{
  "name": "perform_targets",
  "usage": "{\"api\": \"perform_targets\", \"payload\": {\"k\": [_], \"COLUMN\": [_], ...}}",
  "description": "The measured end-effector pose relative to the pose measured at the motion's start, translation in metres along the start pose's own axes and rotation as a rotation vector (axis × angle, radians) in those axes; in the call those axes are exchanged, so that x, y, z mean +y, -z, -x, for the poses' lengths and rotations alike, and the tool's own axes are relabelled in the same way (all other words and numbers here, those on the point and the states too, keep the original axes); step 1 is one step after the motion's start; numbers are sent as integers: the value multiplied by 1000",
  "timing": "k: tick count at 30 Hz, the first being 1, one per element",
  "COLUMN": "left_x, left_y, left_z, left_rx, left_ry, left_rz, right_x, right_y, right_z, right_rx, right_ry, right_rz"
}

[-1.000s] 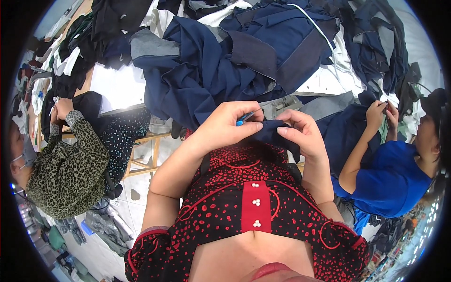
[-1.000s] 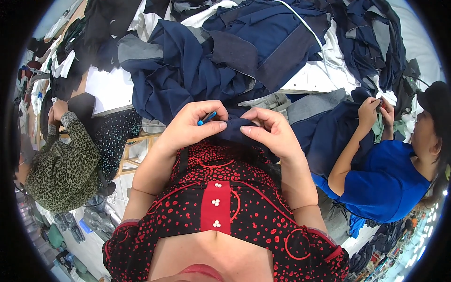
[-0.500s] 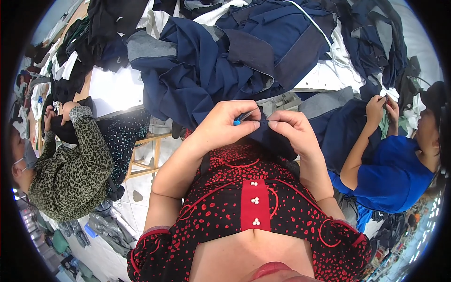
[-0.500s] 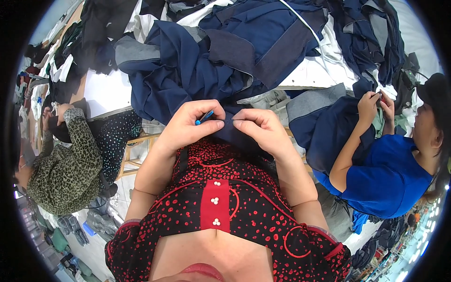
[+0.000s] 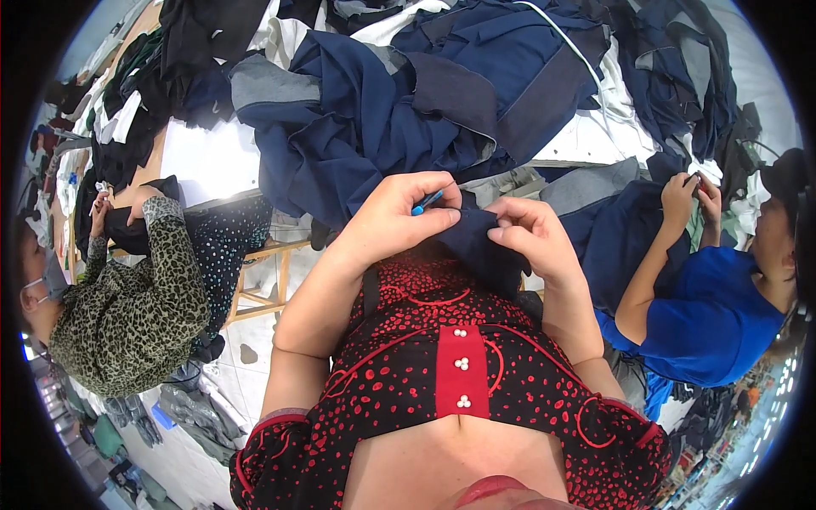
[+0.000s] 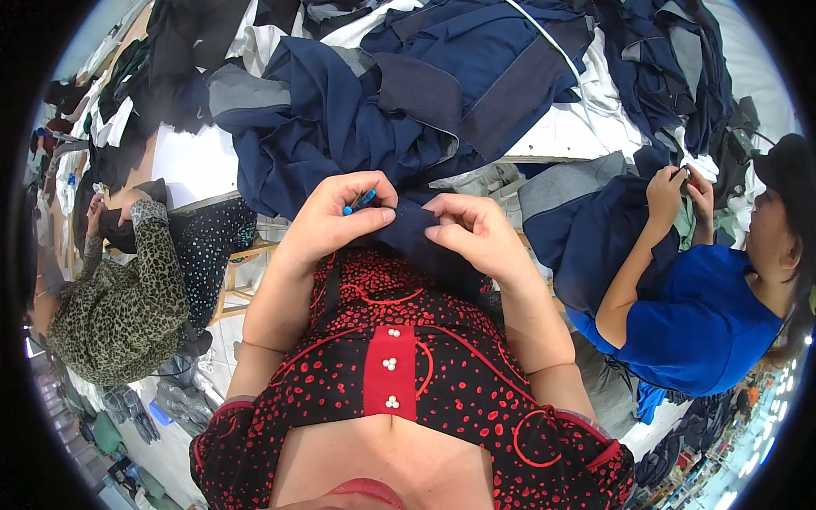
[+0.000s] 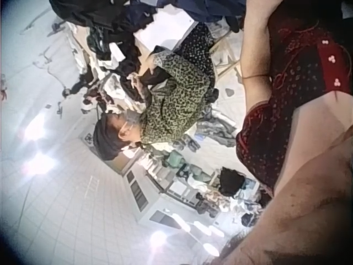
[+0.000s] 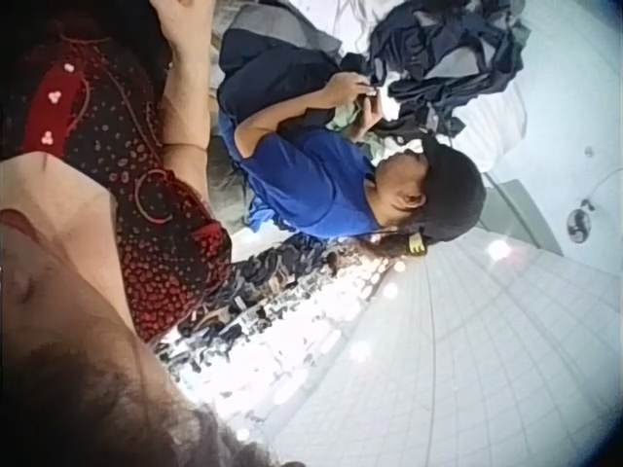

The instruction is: Trimming excess threads and small fabric pieces from garment components using hand snips.

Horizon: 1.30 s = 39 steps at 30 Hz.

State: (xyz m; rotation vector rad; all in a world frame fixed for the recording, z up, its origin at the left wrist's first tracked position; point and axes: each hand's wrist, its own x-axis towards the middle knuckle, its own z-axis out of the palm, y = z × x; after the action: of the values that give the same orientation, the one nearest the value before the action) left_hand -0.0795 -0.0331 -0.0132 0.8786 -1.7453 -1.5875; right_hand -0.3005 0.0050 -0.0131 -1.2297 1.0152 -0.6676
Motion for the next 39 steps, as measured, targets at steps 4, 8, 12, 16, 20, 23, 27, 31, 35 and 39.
{"api": "perform_targets", "payload": {"k": [4, 8, 12, 16, 20, 23, 27, 31, 35, 39], "left_x": [3, 2, 1, -2, 6, -15, -45, -50, -65, -97], "left_y": [-2, 0, 1, 3, 12, 12, 15, -1, -6, -2], "left_z": [1, 3, 2, 1, 3, 0, -5, 5, -3, 3], "left_rx": [-29, 25, -19, 29, 20, 22, 5, -54, -53, 44], "left_ry": [26, 17, 26, -18, 51, 65, 194, 191, 80, 16], "left_rz": [48, -1, 106, 62, 91, 140, 40, 36, -47, -38], "right_x": [-5, -3, -1, 0, -17, -75, -149, -206, -223, -211], "right_y": [-8, 1, 2, 2, -2, -26, -58, -71, -78, -89], "right_z": [-2, 2, -4, -14, -8, 13, 36, 36, 44, 34], "right_rx": [63, 1, 8, -77, 91, 123, -376, -276, -371, -246], "right_ry": [-10, -56, 200, 387, 388, 489, 904, 1473, 1023, 1139], "right_rz": [-151, -185, 253, 364, 355, 517, 924, 1245, 984, 1021]}}
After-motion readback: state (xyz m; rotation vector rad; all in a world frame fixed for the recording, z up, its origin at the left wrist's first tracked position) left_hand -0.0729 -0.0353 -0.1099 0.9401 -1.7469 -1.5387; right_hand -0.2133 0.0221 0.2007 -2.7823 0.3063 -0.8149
